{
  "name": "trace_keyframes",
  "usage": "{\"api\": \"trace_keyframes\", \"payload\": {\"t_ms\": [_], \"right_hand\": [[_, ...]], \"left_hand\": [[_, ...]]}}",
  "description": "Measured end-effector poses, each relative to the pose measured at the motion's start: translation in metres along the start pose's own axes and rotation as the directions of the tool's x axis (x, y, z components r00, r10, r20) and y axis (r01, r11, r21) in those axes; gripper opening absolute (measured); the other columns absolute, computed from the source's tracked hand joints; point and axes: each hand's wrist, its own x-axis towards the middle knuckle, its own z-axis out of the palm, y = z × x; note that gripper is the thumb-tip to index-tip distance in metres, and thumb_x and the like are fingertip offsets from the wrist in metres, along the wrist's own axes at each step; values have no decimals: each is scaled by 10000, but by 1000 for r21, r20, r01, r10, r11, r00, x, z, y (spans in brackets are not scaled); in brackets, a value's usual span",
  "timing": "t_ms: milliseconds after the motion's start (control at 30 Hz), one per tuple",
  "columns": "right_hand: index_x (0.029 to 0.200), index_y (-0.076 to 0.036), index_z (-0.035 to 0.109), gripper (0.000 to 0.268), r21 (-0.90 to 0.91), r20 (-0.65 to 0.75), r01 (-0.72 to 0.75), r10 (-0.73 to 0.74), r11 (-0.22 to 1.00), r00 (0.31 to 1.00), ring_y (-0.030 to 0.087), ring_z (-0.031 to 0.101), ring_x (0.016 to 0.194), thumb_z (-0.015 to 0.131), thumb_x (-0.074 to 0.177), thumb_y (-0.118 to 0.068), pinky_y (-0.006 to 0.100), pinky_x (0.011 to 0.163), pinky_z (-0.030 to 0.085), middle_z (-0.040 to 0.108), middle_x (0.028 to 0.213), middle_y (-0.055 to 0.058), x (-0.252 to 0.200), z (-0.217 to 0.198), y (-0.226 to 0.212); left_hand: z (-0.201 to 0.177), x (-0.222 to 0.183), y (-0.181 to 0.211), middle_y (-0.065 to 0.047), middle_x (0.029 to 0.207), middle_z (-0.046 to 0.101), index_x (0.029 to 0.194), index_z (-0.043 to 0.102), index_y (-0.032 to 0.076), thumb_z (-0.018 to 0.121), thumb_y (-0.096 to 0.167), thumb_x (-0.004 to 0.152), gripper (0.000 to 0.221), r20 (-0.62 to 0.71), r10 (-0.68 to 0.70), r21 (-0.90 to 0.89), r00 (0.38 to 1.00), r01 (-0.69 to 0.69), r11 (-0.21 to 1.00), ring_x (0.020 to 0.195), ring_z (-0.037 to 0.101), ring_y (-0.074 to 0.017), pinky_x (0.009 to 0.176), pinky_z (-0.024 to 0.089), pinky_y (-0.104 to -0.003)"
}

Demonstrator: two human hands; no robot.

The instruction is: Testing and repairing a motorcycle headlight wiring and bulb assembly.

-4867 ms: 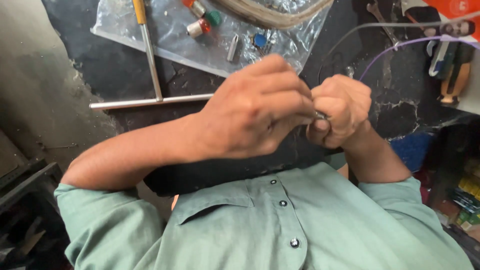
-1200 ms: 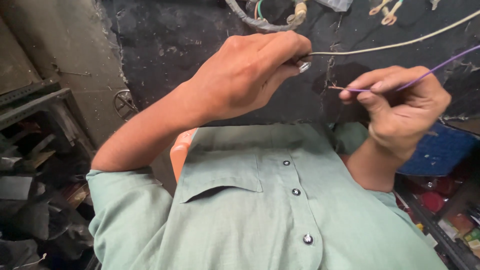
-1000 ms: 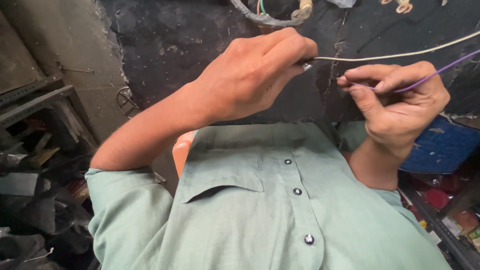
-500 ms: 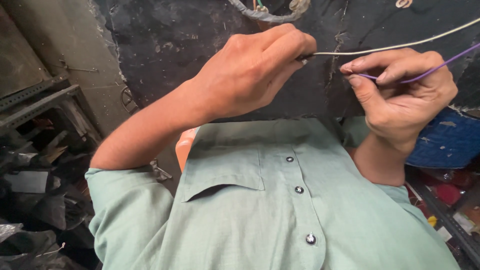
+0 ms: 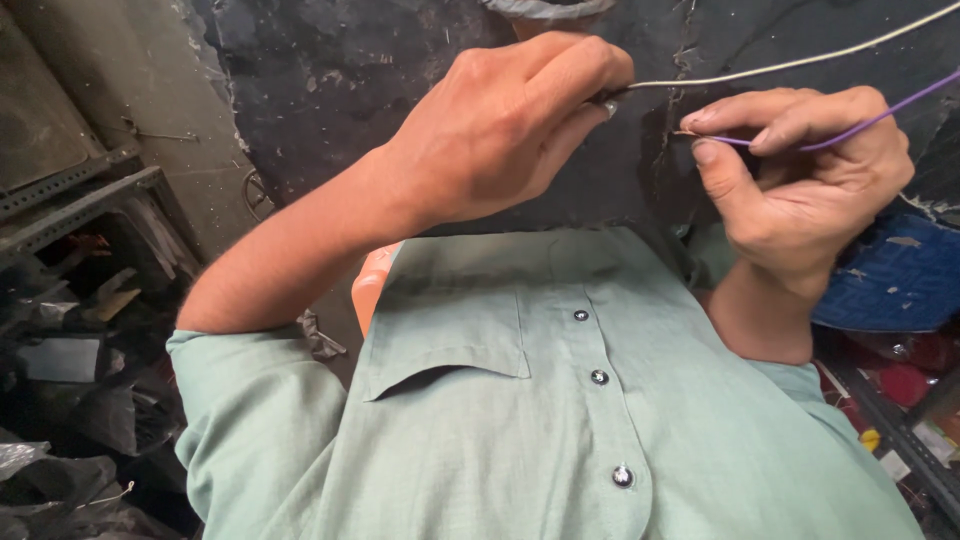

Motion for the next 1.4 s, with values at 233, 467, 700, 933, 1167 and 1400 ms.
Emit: {"api": "trace_keyframes", "payload": {"t_ms": [233, 467, 700, 933, 1167, 1400], "right_hand": [[1092, 29, 448, 344, -56, -13, -123, 123, 991, 992, 244, 765, 908, 771, 1019, 121, 275, 816, 622, 735, 1002, 272, -1, 5, -11], [1117, 38, 457, 344, -37, -23, -63, 63, 997, 998, 240, 769, 934, 771, 1027, 146, 279, 839, 638, 716, 980, 247, 1, 13, -10], [1206, 55, 433, 374, -32, -66, -65, 63, 997, 996, 247, 778, 1020, 747, 1040, 173, 289, 898, 666, 701, 1076, 216, 1, 16, -7], [1234, 58, 444, 397, -19, -108, -121, 118, 992, 987, 233, 768, 1016, 772, 1034, 157, 294, 903, 655, 693, 1070, 194, -5, 15, -8], [1202, 63, 446, 393, -27, -118, -105, 101, 994, 988, 235, 765, 987, 788, 1043, 175, 286, 865, 647, 713, 1041, 199, -1, 14, -10], [1165, 37, 468, 343, 80, -118, -76, 85, 994, 989, 232, 774, 998, 767, 1045, 154, 285, 874, 665, 675, 1048, 173, -4, 9, -2]], "left_hand": [[-4, 6, 7, -128, 1069, 668, 1176, 560, 27, 720, 0, 1000, 239, -16, 29, 21, 999, -29, 999, 949, 695, -321, 791, 554, -413], [6, 3, 1, -112, 1024, 666, 1131, 572, 39, 708, 40, 1020, 176, -6, 23, 66, 1000, -22, 998, 945, 689, -321, 790, 548, -421], [14, -2, 1, -92, 1040, 662, 1112, 564, 34, 662, 15, 997, 152, -29, 44, 151, 999, -39, 988, 994, 682, -286, 834, 563, -407], [14, 1, 4, -90, 1184, 650, 1129, 572, 30, 633, 11, 953, 188, 24, 87, 256, 996, -91, 962, 1050, 637, -276, 893, 558, -385], [12, 2, 6, -113, 1208, 623, 1107, 562, 19, 637, 53, 955, 173, 110, 145, 295, 983, -172, 940, 1083, 597, -283, 942, 547, -383], [12, 12, 13, -103, 1040, 673, 1101, 589, 26, 683, 43, 979, 155, -4, 48, 245, 999, -46, 968, 956, 665, -301, 789, 545, -401]]}}
